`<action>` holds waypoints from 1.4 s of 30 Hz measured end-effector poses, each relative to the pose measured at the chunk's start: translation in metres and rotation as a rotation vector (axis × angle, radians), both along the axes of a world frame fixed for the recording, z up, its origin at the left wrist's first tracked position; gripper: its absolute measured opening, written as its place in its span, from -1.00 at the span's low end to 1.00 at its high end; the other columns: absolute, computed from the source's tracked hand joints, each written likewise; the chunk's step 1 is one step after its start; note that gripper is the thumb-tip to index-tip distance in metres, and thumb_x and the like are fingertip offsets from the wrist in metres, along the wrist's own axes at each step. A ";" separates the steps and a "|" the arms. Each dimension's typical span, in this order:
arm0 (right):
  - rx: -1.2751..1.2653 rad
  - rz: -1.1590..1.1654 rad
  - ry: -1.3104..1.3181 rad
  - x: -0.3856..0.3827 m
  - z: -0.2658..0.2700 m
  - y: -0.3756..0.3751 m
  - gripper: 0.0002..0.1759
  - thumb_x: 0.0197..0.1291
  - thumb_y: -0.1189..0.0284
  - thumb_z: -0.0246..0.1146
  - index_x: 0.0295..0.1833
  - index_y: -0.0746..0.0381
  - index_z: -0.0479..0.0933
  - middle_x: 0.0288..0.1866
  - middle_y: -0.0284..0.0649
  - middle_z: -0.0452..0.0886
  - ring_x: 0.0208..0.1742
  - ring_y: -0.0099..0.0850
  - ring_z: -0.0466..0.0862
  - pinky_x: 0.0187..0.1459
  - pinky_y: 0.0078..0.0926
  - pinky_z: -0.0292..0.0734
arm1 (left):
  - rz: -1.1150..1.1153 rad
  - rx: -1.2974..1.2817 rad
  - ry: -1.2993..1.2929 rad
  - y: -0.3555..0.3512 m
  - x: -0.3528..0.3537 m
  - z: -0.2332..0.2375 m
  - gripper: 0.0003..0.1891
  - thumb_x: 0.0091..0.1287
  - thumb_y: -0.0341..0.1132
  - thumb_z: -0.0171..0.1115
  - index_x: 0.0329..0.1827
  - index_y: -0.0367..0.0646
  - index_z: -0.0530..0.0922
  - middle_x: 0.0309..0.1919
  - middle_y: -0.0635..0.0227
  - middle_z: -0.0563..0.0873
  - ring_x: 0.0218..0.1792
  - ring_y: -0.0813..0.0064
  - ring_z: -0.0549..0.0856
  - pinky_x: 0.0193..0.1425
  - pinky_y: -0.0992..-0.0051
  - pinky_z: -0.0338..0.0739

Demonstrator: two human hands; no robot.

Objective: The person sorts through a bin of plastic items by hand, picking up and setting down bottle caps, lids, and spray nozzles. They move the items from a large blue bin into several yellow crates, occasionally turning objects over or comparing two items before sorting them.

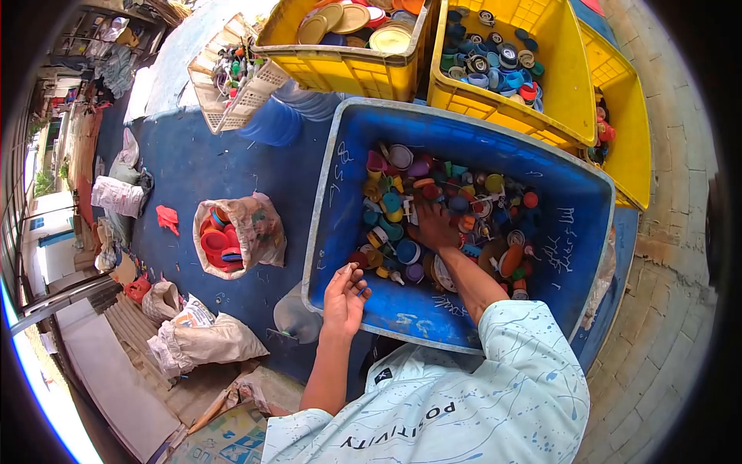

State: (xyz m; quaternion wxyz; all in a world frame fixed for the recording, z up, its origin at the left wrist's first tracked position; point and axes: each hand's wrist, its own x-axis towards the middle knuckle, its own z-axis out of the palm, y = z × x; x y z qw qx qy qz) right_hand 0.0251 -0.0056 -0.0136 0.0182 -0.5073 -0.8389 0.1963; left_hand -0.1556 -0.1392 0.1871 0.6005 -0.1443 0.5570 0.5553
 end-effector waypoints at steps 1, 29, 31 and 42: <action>0.068 0.004 -0.002 -0.003 -0.007 0.002 -0.08 -0.12 0.14 0.40 0.37 0.27 0.24 0.27 -0.19 0.39 0.23 -0.18 0.35 0.06 -0.16 0.28 | -0.003 -0.002 0.004 0.002 -0.002 -0.002 -0.85 0.39 -0.24 0.17 -0.09 -0.07 0.56 -0.27 0.48 0.63 -0.29 0.61 0.57 -0.15 0.46 0.46; -0.600 -1.106 1.249 0.107 0.159 -0.043 -0.33 0.03 0.36 0.41 0.23 0.36 0.35 -0.02 -0.20 0.54 0.01 -0.46 0.55 0.12 -0.48 0.42 | -1.183 0.589 1.682 0.228 0.063 -0.182 -0.40 -0.05 -0.22 0.48 0.13 0.03 0.47 -0.21 0.23 0.65 -0.18 0.07 0.60 -0.13 0.11 0.43; -0.614 -1.115 1.253 0.106 0.168 -0.046 -0.33 0.03 0.34 0.41 0.23 0.36 0.35 -0.02 -0.20 0.54 0.02 -0.46 0.54 0.12 -0.47 0.42 | -1.263 0.544 1.731 0.233 0.061 -0.187 -0.32 -0.08 -0.17 0.51 0.17 0.03 0.44 -0.17 0.24 0.66 -0.18 0.08 0.61 -0.12 0.13 0.44; -0.590 -1.016 1.200 0.101 0.182 -0.043 -0.27 -0.04 0.29 0.46 0.23 0.34 0.37 0.01 -0.18 0.53 0.03 -0.43 0.54 0.14 -0.42 0.42 | -1.025 0.527 1.574 0.218 0.056 -0.213 -0.32 -0.05 -0.29 0.51 0.19 -0.13 0.43 -0.08 0.01 0.63 -0.03 -0.07 0.60 0.04 0.11 0.49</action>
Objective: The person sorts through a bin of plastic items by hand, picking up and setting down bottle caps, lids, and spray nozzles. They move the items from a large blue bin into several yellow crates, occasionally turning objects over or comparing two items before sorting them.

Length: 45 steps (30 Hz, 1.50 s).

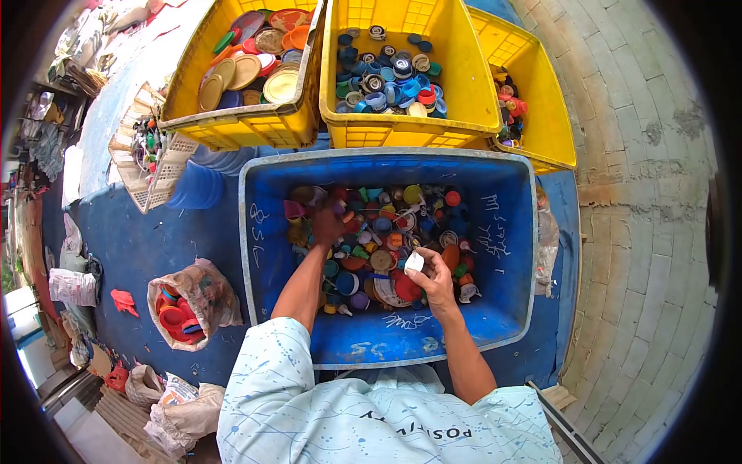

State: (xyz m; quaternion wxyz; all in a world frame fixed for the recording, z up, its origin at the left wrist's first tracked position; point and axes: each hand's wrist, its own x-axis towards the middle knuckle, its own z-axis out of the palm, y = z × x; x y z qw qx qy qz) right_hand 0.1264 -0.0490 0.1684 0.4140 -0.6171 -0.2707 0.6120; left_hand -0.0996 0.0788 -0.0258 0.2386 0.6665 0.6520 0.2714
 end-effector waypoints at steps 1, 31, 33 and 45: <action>0.007 0.004 0.005 -0.001 0.001 0.000 -0.27 -0.04 0.29 0.46 0.23 0.34 0.37 0.02 -0.18 0.53 0.03 -0.43 0.53 0.14 -0.42 0.42 | 0.028 -0.013 -0.010 -0.003 -0.002 -0.002 -0.34 -0.04 -0.32 0.50 0.18 -0.17 0.43 -0.08 -0.01 0.62 -0.03 -0.05 0.61 0.05 0.12 0.50; 0.174 -0.119 0.664 0.057 0.091 -0.026 -0.21 -0.16 0.68 0.15 0.34 0.30 0.24 0.21 -0.03 0.51 0.01 -0.15 0.67 -0.12 -0.42 0.63 | -0.069 -0.764 -1.720 -0.076 0.078 0.246 -0.69 0.44 -0.25 -0.03 0.14 -0.22 0.40 0.05 0.22 0.51 0.01 0.30 0.61 0.07 0.11 0.61; 0.176 -0.107 0.654 0.076 0.089 -0.025 -0.23 -0.14 0.69 0.14 0.34 0.30 0.24 0.21 -0.03 0.52 0.01 -0.15 0.67 -0.12 -0.44 0.63 | -0.068 -0.750 -1.729 -0.075 0.095 0.246 -0.70 0.41 -0.27 0.02 0.11 -0.23 0.42 0.03 0.22 0.53 0.00 0.31 0.61 0.06 0.12 0.61; 0.206 -0.102 0.666 0.245 0.085 -0.029 -0.36 0.00 0.67 0.14 0.30 0.29 0.29 0.17 -0.12 0.55 0.02 -0.37 0.65 -0.07 -0.49 0.61 | 0.058 -0.818 -1.893 -0.079 0.292 0.274 -0.63 0.47 -0.04 -0.01 0.08 -0.16 0.46 0.00 0.26 0.60 0.01 0.34 0.62 0.08 0.09 0.55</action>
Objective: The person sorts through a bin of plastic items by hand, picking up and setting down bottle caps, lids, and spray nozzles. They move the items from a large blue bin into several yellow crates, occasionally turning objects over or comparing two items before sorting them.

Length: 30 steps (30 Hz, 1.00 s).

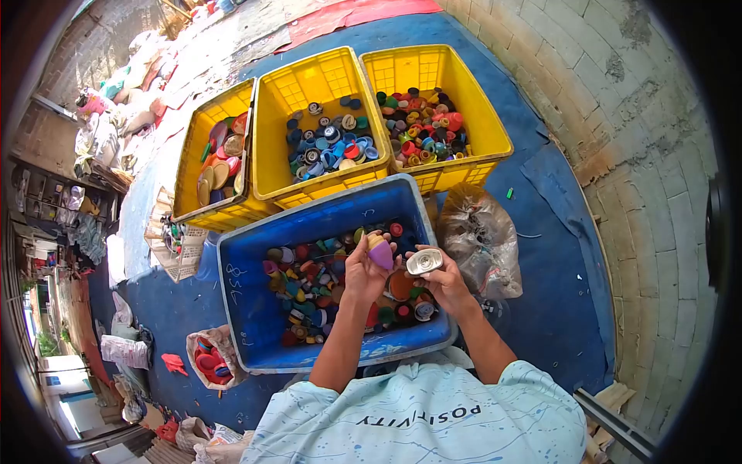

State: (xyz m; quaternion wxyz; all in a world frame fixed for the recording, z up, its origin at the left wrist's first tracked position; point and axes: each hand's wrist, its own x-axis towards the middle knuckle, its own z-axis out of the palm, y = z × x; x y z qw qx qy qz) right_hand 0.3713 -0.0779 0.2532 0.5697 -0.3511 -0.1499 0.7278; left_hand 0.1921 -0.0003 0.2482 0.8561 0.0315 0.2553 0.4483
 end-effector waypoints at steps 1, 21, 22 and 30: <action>0.004 -0.003 -0.008 0.014 0.003 0.000 -0.35 0.01 0.67 0.14 0.31 0.29 0.29 0.16 -0.13 0.55 0.03 -0.39 0.64 -0.07 -0.49 0.60 | 0.000 -0.036 0.017 0.001 0.016 0.006 -0.60 0.48 -0.01 -0.05 0.09 -0.16 0.44 0.00 0.26 0.60 0.01 0.34 0.62 0.09 0.10 0.55; 0.096 -0.249 -0.234 0.141 0.027 0.155 -0.50 0.20 0.52 0.14 0.27 0.33 0.30 0.07 -0.16 0.54 -0.01 -0.38 0.61 -0.06 -0.42 0.49 | 0.033 -0.142 0.002 0.169 0.176 0.056 0.10 0.29 0.45 -0.23 0.47 -0.42 -0.31 0.47 -0.23 -0.14 0.50 -0.15 -0.12 0.49 -0.20 -0.14; 0.053 -0.301 -0.221 0.142 0.021 0.156 -0.44 0.20 0.53 0.14 0.32 0.36 0.23 0.11 -0.12 0.50 -0.01 -0.36 0.61 -0.06 -0.43 0.50 | 0.090 -0.150 0.007 0.172 0.174 0.058 0.11 0.30 0.44 -0.22 0.45 -0.43 -0.39 0.47 -0.22 -0.21 0.51 -0.13 -0.17 0.51 -0.14 -0.15; -0.114 -0.391 -0.358 0.105 -0.020 0.059 -0.34 0.18 0.57 0.15 0.38 0.44 0.11 0.27 0.01 0.38 -0.01 -0.38 0.58 -0.07 -0.53 0.49 | 0.397 -0.196 0.126 0.093 0.009 0.000 -0.56 0.50 -0.05 -0.07 0.15 -0.30 0.31 0.14 0.03 0.42 0.21 0.12 0.43 0.38 0.09 0.34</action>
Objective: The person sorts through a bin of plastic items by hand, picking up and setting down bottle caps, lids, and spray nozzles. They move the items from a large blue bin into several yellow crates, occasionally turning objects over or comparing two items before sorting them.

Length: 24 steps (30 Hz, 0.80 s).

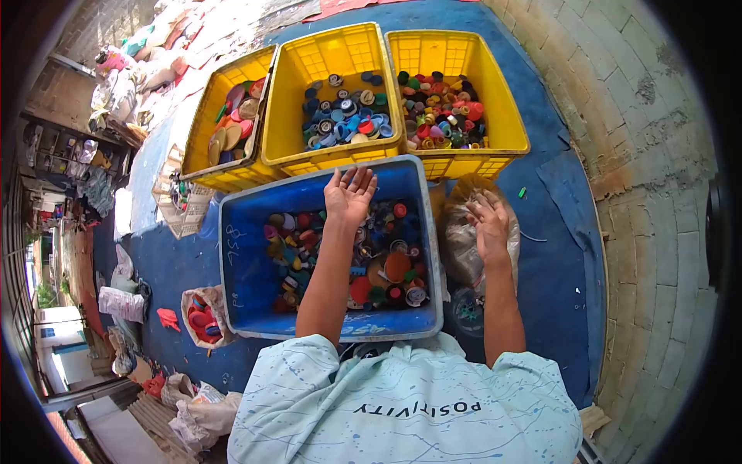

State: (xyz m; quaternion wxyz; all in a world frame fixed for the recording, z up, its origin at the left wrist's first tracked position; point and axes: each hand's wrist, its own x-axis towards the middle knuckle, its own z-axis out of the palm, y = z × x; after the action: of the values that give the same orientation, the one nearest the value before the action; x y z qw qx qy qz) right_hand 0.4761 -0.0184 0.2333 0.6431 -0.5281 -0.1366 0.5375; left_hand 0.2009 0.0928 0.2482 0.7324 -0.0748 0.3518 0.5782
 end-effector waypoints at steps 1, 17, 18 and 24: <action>-0.015 -0.005 -0.051 -0.012 -0.002 -0.014 -0.38 0.18 0.58 0.14 0.36 0.43 0.16 0.26 0.00 0.38 -0.01 -0.40 0.58 -0.06 -0.54 0.48 | 0.021 -0.018 0.053 -0.015 -0.028 -0.016 -0.66 0.50 -0.11 -0.03 0.00 -0.25 0.45 0.04 0.09 0.51 0.11 0.19 0.51 0.32 0.13 0.42; 0.134 0.903 -1.363 -0.204 -0.118 0.006 -0.65 0.08 0.63 0.07 0.02 0.29 0.54 -0.13 0.02 0.66 -0.07 -0.08 0.67 0.00 -0.25 0.56 | -0.341 -0.422 0.298 -0.122 -0.229 -0.177 -0.74 0.38 -0.10 0.19 -0.10 -0.11 0.56 -0.20 0.39 0.63 -0.24 0.45 0.59 -0.12 0.39 0.52; 0.019 1.026 -1.418 -0.205 -0.131 0.009 -0.63 0.08 0.63 0.09 0.04 0.26 0.54 -0.10 0.01 0.66 -0.03 -0.08 0.66 0.02 -0.21 0.54 | -0.371 -0.424 0.315 -0.123 -0.231 -0.176 -0.74 0.38 -0.11 0.17 -0.10 -0.11 0.55 -0.22 0.40 0.64 -0.26 0.47 0.60 -0.15 0.41 0.52; -0.288 1.603 -1.876 -0.194 -0.204 0.007 -0.67 0.10 0.48 0.15 0.02 0.10 0.57 0.04 -0.14 0.63 0.21 -0.18 0.49 0.12 0.01 0.35 | -0.433 -0.351 0.361 -0.135 -0.245 -0.158 -0.76 0.39 -0.11 0.17 -0.10 -0.08 0.54 -0.24 0.46 0.66 -0.27 0.55 0.62 -0.18 0.46 0.53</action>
State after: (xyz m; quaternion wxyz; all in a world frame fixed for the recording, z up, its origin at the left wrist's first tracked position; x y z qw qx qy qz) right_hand 0.2819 -0.0118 0.0291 -0.2761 -0.5417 -0.7673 0.2040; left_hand -0.0445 -0.0425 0.0898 0.7401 -0.0194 0.5778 0.3436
